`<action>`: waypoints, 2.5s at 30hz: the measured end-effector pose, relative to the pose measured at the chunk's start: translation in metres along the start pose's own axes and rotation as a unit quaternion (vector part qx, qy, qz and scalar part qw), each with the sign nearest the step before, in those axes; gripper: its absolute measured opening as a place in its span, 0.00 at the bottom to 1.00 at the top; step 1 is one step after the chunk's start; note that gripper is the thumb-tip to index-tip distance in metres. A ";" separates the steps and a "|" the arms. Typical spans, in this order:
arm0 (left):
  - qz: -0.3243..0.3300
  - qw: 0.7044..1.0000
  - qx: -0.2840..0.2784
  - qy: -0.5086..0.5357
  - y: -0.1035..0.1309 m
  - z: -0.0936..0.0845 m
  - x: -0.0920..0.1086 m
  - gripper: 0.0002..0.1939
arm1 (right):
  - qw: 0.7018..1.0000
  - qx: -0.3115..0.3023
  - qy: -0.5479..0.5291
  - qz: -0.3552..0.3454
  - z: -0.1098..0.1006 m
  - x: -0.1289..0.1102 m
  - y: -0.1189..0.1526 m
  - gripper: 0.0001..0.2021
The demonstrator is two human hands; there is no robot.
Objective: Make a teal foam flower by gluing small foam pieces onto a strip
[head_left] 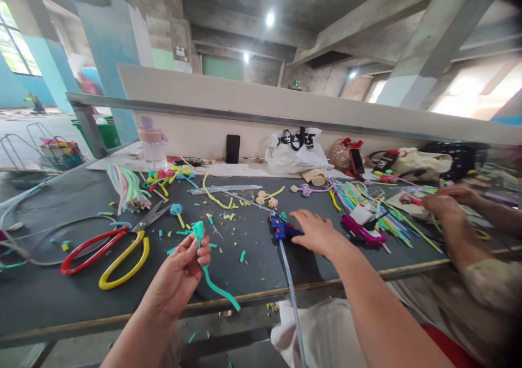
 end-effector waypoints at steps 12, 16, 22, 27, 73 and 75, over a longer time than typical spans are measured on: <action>0.009 0.999 0.028 -0.031 0.001 -0.002 -0.002 0.09 | 0.961 0.019 -0.137 -0.241 0.038 -0.151 0.004 0.04; 0.007 0.999 0.014 -0.050 0.001 0.000 -0.003 0.09 | 0.959 0.007 -0.131 -0.251 0.050 -0.165 0.003 0.04; -0.001 0.995 0.005 -0.096 0.001 0.004 -0.006 0.06 | 0.960 -0.015 -0.163 -0.227 0.043 -0.151 0.005 0.03; -0.026 0.991 0.005 -0.131 0.000 0.002 -0.009 0.06 | 0.956 -0.011 -0.243 -0.166 0.018 -0.126 0.011 0.04; -0.040 0.965 -0.042 -0.256 -0.002 0.007 -0.016 0.08 | 0.939 0.097 -0.179 -0.276 0.005 -0.140 0.036 0.09; -0.028 0.962 -0.035 -0.268 -0.001 0.009 -0.016 0.09 | 0.941 0.094 -0.174 -0.273 0.004 -0.140 0.036 0.10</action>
Point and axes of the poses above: each hand's wrist, its own y-axis away from the middle knuckle, its own z-axis out of the palm, x = y × z, the point moved 2 cm from there along -y, towards the middle knuckle, and after that the axes turned 10 degrees about x, right-handed, at the moved point
